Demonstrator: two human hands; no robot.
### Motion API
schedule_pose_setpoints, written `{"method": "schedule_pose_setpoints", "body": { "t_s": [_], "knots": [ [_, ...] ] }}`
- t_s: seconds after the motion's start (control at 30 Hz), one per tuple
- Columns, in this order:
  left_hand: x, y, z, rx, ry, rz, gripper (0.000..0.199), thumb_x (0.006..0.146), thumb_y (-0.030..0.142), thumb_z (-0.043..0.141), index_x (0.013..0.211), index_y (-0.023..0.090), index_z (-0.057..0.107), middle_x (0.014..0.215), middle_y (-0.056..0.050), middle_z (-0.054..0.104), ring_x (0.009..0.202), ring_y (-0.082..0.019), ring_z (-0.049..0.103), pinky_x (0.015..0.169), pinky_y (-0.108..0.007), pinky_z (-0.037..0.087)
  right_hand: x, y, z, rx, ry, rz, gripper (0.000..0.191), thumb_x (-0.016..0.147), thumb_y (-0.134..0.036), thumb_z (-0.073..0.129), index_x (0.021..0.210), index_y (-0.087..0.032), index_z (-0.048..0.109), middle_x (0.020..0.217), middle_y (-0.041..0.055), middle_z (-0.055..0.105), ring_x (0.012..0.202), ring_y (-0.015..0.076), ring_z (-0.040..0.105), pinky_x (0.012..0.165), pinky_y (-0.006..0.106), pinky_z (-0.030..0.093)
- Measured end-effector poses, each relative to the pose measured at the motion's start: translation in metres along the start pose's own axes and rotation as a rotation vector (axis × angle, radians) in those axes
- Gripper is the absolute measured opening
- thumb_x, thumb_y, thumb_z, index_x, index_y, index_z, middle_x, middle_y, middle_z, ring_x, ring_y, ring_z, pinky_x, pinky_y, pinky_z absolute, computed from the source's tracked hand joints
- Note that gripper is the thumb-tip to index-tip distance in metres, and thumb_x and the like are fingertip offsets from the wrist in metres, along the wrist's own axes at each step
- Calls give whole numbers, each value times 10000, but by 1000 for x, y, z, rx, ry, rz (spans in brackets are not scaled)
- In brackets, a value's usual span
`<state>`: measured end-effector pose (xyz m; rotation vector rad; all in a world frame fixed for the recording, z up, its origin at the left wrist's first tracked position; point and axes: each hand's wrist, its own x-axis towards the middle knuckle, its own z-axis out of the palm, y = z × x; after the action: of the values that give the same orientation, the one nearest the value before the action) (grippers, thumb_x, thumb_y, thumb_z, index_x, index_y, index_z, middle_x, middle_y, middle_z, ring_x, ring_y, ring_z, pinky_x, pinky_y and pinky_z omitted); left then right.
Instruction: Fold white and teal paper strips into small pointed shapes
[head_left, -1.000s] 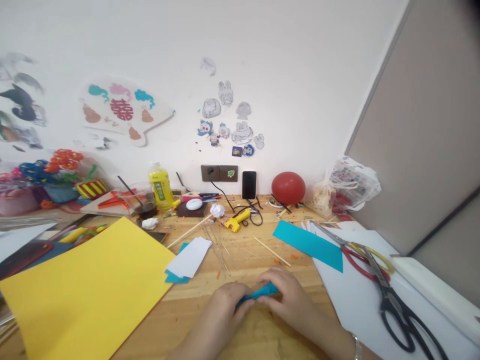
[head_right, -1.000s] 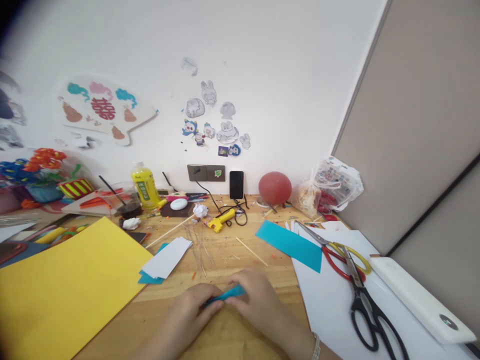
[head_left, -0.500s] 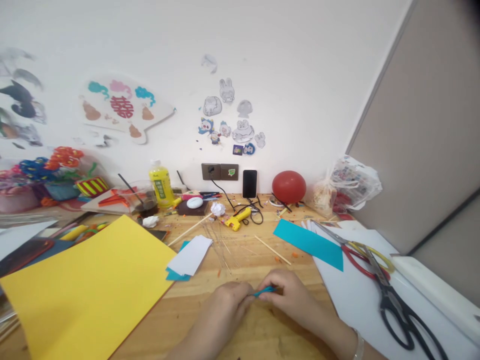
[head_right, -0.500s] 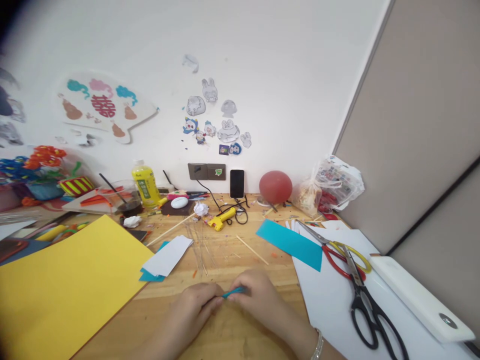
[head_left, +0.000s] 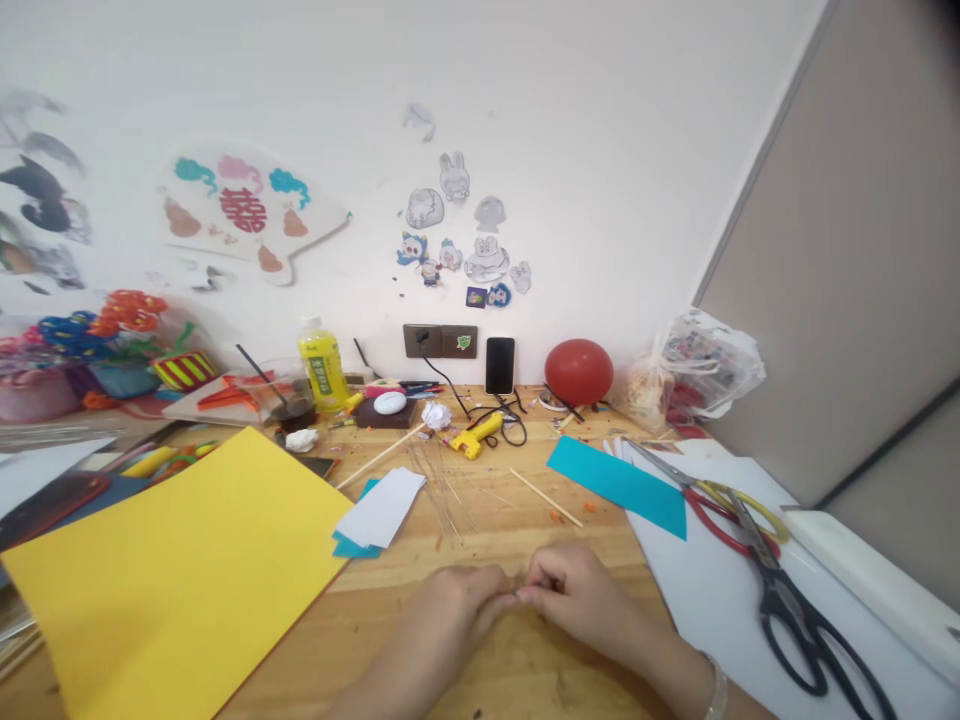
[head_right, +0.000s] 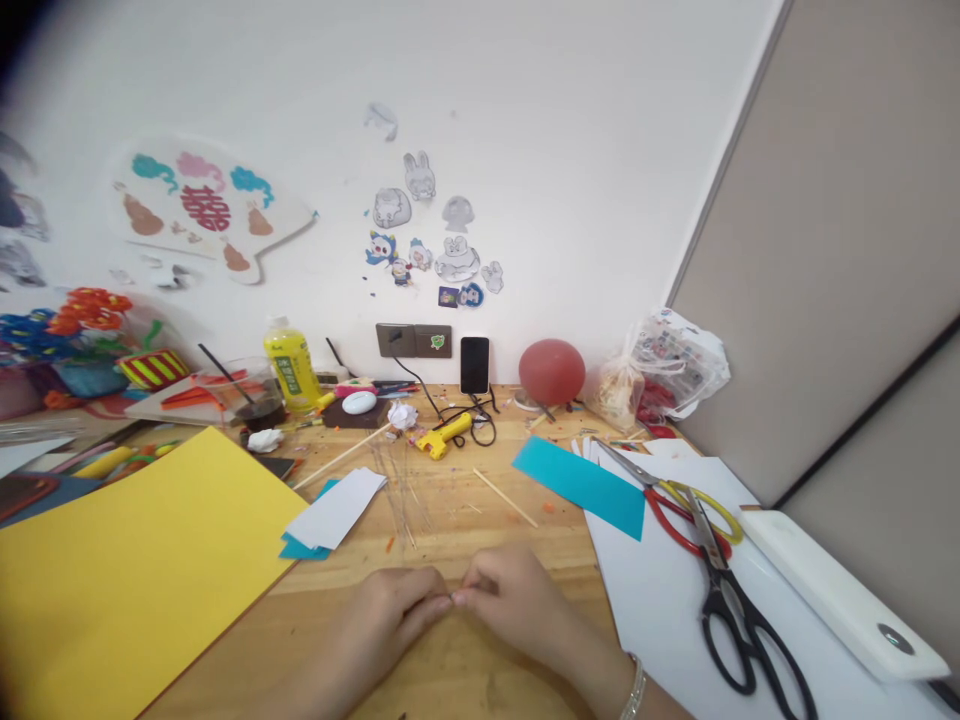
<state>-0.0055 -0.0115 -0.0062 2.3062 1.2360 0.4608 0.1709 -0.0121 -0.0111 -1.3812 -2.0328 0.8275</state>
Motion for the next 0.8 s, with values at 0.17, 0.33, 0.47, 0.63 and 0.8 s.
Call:
{"method": "schedule_pose_setpoints", "body": {
  "t_s": [0.17, 0.33, 0.47, 0.63, 0.8],
  "knots": [
    [1, -2, -12, -39, 29, -114, 191, 742, 263, 493, 598, 161, 566, 586, 9, 563, 565, -121, 494, 520, -195, 313, 0, 8, -3, 10, 68, -22, 156, 702, -184, 581, 553, -152, 549, 529, -46, 499, 520, 93, 440, 482, 184, 304],
    [3, -1, -18, -189, 49, -149, 162, 716, 254, 470, 614, 160, 554, 567, 32, 495, 566, -115, 453, 522, -194, 315, 1, 13, -7, 22, 100, -34, 164, 716, -206, 574, 563, -155, 544, 535, -45, 483, 530, 97, 442, 488, 189, 306],
    [3, -1, -19, -213, 64, -215, 188, 696, 288, 486, 547, 175, 480, 504, 61, 418, 517, -108, 402, 487, -197, 286, 0, 14, -7, 40, 95, -33, 165, 710, -204, 577, 558, -157, 534, 532, -50, 474, 526, 95, 436, 491, 190, 303],
    [1, -3, -15, -377, -7, -224, 227, 771, 315, 379, 580, 198, 413, 490, 55, 463, 461, -107, 435, 471, -197, 325, 2, 15, -8, 77, 113, -7, 173, 713, -204, 560, 554, -161, 508, 515, -53, 459, 511, 95, 426, 480, 190, 300],
    [1, -12, -20, -182, 143, -183, 293, 792, 348, 363, 539, 204, 399, 508, 30, 485, 516, -136, 480, 523, -219, 350, 4, 21, -12, 136, 111, 23, 201, 727, -247, 529, 551, -169, 469, 498, -50, 454, 485, 101, 436, 467, 198, 311]
  ]
}}
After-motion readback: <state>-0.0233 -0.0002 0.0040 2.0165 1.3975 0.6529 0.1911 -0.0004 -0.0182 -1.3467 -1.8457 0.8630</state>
